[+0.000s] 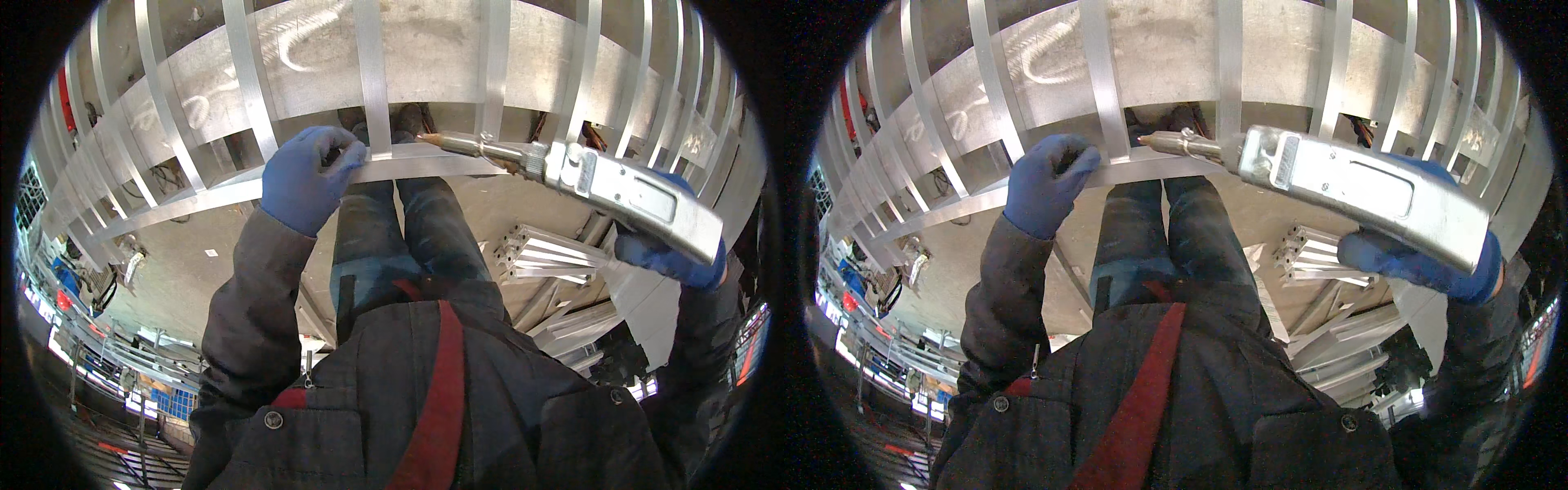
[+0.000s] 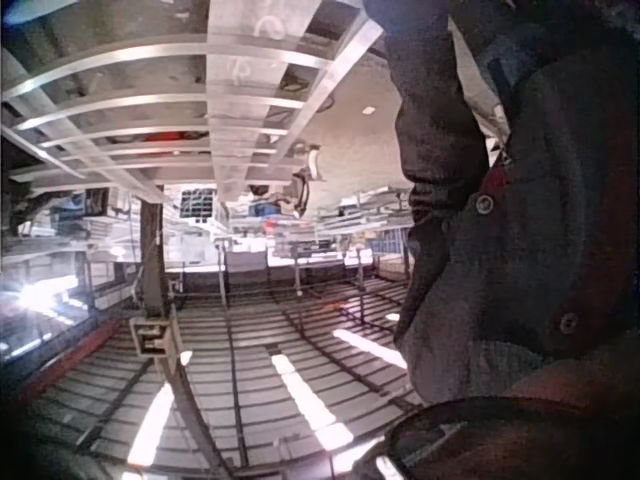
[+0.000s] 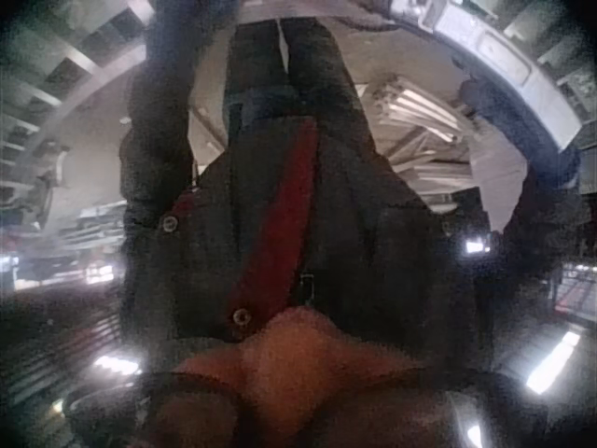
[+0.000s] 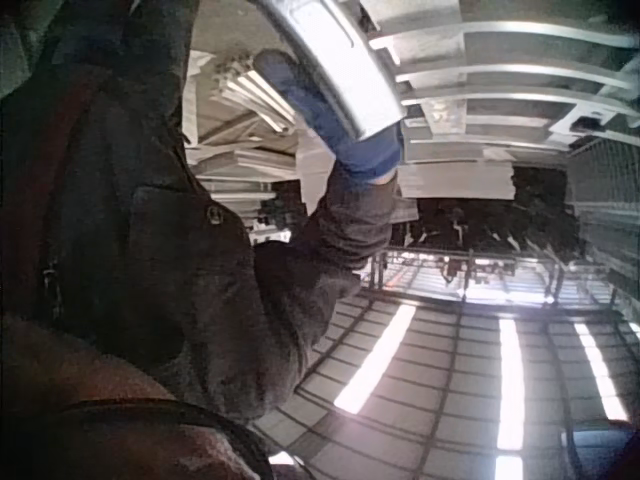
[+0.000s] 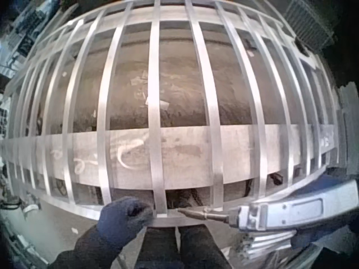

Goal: The person welds a metal frame using a handheld welding torch, repeatedly positioning the torch and applying welds along the joints of a grid-like structure. The person adjusts the frame and repositions the torch multiple times to complete welds at different intersections.

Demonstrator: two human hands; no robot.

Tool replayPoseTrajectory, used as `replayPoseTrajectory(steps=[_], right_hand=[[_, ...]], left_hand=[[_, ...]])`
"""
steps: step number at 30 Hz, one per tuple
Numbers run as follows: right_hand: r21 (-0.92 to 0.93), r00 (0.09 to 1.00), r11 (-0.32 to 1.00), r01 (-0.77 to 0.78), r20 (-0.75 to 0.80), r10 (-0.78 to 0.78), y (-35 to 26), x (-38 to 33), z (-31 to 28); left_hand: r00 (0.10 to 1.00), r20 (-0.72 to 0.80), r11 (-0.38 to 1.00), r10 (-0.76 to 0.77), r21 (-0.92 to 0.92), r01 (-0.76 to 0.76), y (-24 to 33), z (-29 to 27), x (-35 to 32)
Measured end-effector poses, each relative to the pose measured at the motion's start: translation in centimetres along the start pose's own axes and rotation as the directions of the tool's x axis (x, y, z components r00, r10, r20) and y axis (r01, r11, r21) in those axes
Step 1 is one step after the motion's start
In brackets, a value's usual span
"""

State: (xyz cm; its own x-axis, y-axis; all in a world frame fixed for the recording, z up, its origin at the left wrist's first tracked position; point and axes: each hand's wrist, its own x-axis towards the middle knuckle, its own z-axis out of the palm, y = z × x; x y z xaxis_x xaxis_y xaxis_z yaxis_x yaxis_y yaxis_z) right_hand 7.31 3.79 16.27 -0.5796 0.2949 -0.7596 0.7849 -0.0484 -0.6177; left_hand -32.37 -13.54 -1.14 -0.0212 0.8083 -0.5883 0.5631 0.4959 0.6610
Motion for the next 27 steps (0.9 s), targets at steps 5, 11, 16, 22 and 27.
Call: replayPoseTrajectory(steps=[5,11,16,22,27], right_hand=[[0.162,0.999,0.986,-0.041,-0.014,0.044,0.2,-0.6,3.1],[0.273,0.999,0.961,-0.032,-0.017,0.038,0.9,-0.6,5.9],[0.190,1.000,0.982,-0.007,-0.018,0.010,2.1,-0.7,7.0],[0.214,0.999,0.977,-0.010,-0.046,0.020,2.2,-0.3,7.6],[0.204,0.999,0.979,-0.015,-0.035,0.023,1.9,0.2,7.2]], left_hand=[[0.980,0.149,0.991,0.131,-0.053,-0.124,-1.1,1.0,2.5],[0.888,0.451,0.968,-0.088,-0.172,0.183,-2.3,1.2,4.8],[0.850,0.518,0.922,-0.101,-0.272,0.275,-3.2,1.7,5.1],[0.846,0.520,0.927,-0.113,-0.251,0.278,-3.1,1.6,5.2],[0.856,0.513,0.908,-0.064,-0.326,0.263,-3.6,1.9,5.1]])
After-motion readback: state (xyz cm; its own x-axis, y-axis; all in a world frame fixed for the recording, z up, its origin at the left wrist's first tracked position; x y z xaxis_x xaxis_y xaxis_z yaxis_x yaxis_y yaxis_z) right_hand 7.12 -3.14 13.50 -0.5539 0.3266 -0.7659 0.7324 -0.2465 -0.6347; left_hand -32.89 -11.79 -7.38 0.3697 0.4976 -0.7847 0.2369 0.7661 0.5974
